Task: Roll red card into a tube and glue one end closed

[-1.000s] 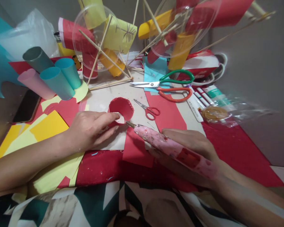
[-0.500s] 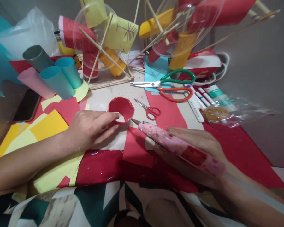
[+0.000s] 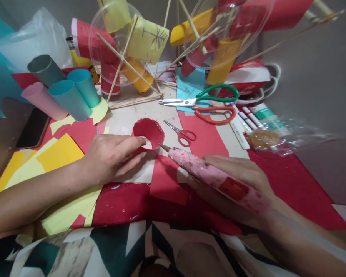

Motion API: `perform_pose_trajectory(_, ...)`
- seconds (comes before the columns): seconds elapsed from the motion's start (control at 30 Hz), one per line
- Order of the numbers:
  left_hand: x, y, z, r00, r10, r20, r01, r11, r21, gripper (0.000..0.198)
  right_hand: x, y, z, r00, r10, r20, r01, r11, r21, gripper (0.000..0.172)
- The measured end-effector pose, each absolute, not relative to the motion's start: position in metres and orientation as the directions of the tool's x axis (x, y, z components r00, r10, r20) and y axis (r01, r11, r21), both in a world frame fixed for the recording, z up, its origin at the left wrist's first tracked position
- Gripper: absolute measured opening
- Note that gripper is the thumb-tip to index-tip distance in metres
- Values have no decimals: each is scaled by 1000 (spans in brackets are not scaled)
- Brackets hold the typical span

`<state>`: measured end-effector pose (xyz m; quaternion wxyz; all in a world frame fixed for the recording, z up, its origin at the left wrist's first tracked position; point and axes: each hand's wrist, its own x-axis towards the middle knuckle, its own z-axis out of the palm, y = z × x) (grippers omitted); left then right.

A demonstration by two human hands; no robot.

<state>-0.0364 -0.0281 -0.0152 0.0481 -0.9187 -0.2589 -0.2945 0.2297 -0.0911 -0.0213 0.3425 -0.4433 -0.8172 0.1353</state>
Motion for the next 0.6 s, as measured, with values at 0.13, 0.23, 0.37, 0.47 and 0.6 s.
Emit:
perform_pose_trajectory(0.13, -37, -28, -15, 698, 453, 554, 507, -860, 64, 13, 228, -89, -24, -450, 763, 464, 582, 645, -496, 35)
perform_pose_trajectory(0.23, -37, -29, -16, 704, 445, 554, 504, -862, 53, 11, 228, -88, -25, -473, 732, 490, 534, 681, -501, 35)
perform_pose_trajectory(0.37, -35, -30, -16, 676, 466, 570, 520, -851, 79, 12, 230, -87, -21, -526, 721, 451, 505, 691, -517, 32)
perform_pose_trajectory(0.47, -35, -32, -16, 641, 501, 581, 553, -827, 103, 12, 234, -88, -19, -538, 719, 440, 508, 693, -511, 27)
perform_pose_trajectory(0.6, -35, -35, -18, 606, 557, 568, 578, -799, 166, 23, 234, -90, -19, -474, 745, 469, 527, 667, -526, 28)
